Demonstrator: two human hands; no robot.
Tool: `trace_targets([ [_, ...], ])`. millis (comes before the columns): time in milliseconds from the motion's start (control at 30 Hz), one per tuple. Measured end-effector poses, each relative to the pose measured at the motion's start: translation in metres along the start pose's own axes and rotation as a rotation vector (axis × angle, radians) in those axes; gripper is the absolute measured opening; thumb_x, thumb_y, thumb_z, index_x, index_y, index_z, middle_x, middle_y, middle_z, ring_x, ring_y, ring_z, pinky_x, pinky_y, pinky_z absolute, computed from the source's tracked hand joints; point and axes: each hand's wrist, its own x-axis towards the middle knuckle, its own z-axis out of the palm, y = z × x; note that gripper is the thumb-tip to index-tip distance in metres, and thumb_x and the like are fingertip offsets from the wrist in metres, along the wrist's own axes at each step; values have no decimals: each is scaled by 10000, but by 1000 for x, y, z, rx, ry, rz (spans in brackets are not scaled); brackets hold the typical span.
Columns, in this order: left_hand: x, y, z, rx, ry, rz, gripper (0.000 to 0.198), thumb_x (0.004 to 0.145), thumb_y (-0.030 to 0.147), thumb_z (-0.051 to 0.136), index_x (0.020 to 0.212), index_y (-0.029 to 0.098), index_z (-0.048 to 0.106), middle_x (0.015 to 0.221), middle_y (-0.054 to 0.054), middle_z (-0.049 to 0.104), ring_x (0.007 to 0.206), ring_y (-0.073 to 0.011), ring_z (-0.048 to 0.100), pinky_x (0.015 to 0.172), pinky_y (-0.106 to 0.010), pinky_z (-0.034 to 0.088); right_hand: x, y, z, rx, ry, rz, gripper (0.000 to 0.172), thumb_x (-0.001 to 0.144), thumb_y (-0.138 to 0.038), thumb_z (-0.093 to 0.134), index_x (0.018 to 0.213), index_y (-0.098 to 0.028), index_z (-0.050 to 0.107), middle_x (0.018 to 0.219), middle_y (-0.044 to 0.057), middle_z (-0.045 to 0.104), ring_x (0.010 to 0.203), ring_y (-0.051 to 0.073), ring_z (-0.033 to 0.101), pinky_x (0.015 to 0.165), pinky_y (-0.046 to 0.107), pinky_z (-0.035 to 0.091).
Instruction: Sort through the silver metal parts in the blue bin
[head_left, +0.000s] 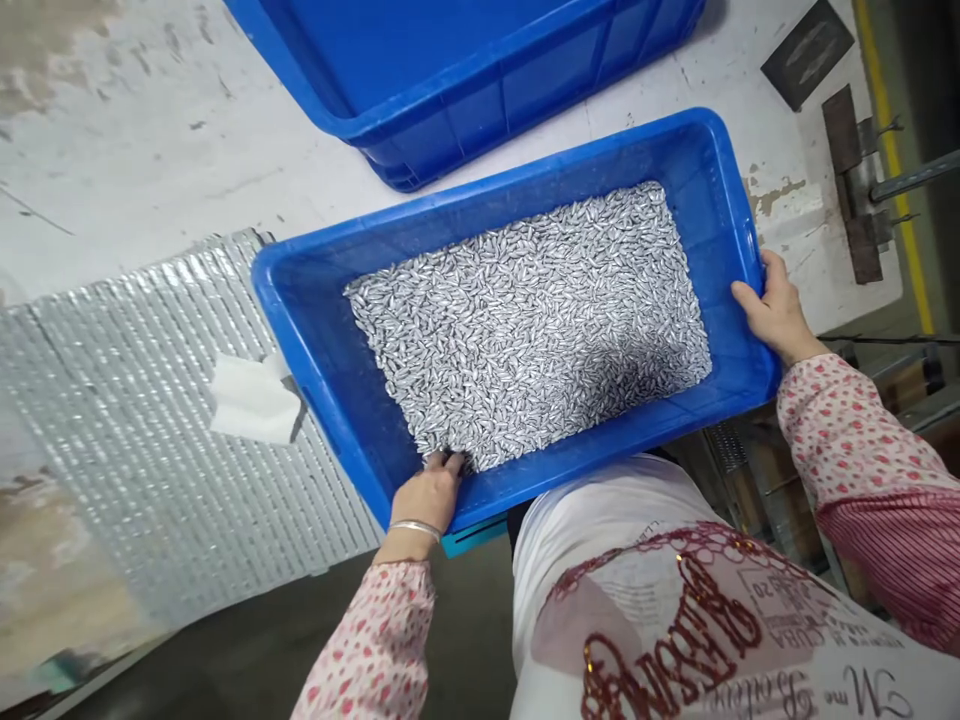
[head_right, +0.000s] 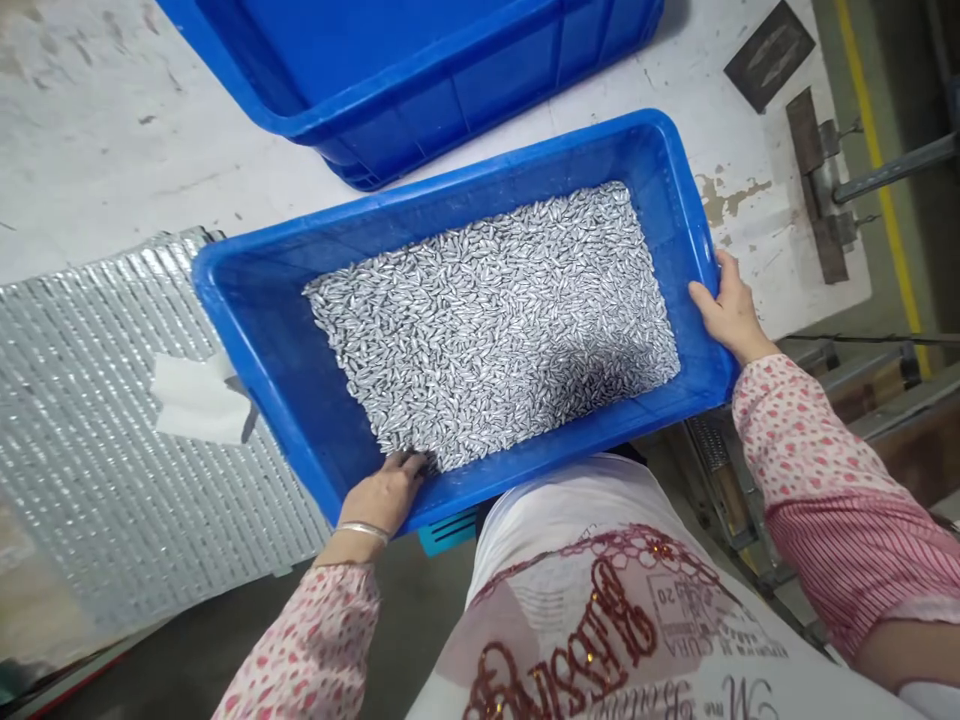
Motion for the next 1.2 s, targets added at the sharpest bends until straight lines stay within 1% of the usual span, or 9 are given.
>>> trace_targets([
  [100,3,3,-10,-64,226,-20,435,941,274,348,1345,240,506,1295,-125,525,925,-236,633,709,-329,517,0,0,1,-1,5,-16,635,895,-425,485,1431,-118,340,1297,224,567,1119,314,578,951,437,438],
  [233,25,26,-28,-133,469,175,436,914,287,437,1332,205,528,1326,-155,504,1143,-283,538,930,-390,477,1,0,3,4,25,-65,636,899,-465,454,1424,-126,337,1325,204,550,1135,316,576,968,467,442],
  [367,55,67,-36,-68,481,525,437,863,265,557,1298,302,567,1448,-102,452,1360,-306,355,1123,-518,275,3,4,5,-7,43,-122,627,907,-506,439,1430,-182,321,1328,171,549,1129,324,584,955,508,455],
  [467,68,79,-31,-10,420,677,438,833,250,608,1262,332,593,1473,-77,440,1396,-300,310,1155,-552,171,2,6,6,-12,39,-151,635,923,-529,404,1451,-194,294,1344,166,535,1167,332,564,965,525,451],
  [567,66,58,-22,53,389,623,356,888,290,525,1230,321,616,1414,-84,495,1328,-290,390,1100,-490,293,2,7,7,-1,27,-154,643,931,-546,387,1468,-212,275,1363,154,521,1225,336,526,1001,529,432],
  [733,37,-1,-14,197,305,354,355,917,327,421,1209,339,622,1240,-93,581,1126,-311,513,892,-447,443,3,6,9,39,-8,-140,644,941,-516,391,1484,-201,244,1371,154,512,1232,342,519,1021,538,418],
  [833,23,-10,-18,250,306,142,394,928,331,359,1226,283,612,1184,-124,582,941,-291,568,710,-379,470,4,6,10,71,-18,-158,638,941,-513,392,1485,-214,242,1375,142,512,1227,333,523,1023,534,427],
  [933,25,15,-27,194,395,79,437,943,365,335,1277,211,572,1176,-148,568,884,-265,579,636,-337,464,5,4,10,110,-11,-153,641,937,-526,401,1480,-217,254,1382,139,510,1238,332,516,1041,534,420],
  [1200,85,164,-64,113,504,758,396,934,265,422,1302,282,570,1394,-119,505,1267,-289,450,1003,-437,401,10,9,18,180,-13,-176,668,942,-560,375,1478,-183,246,1401,150,504,1236,333,524,1069,560,384],
])
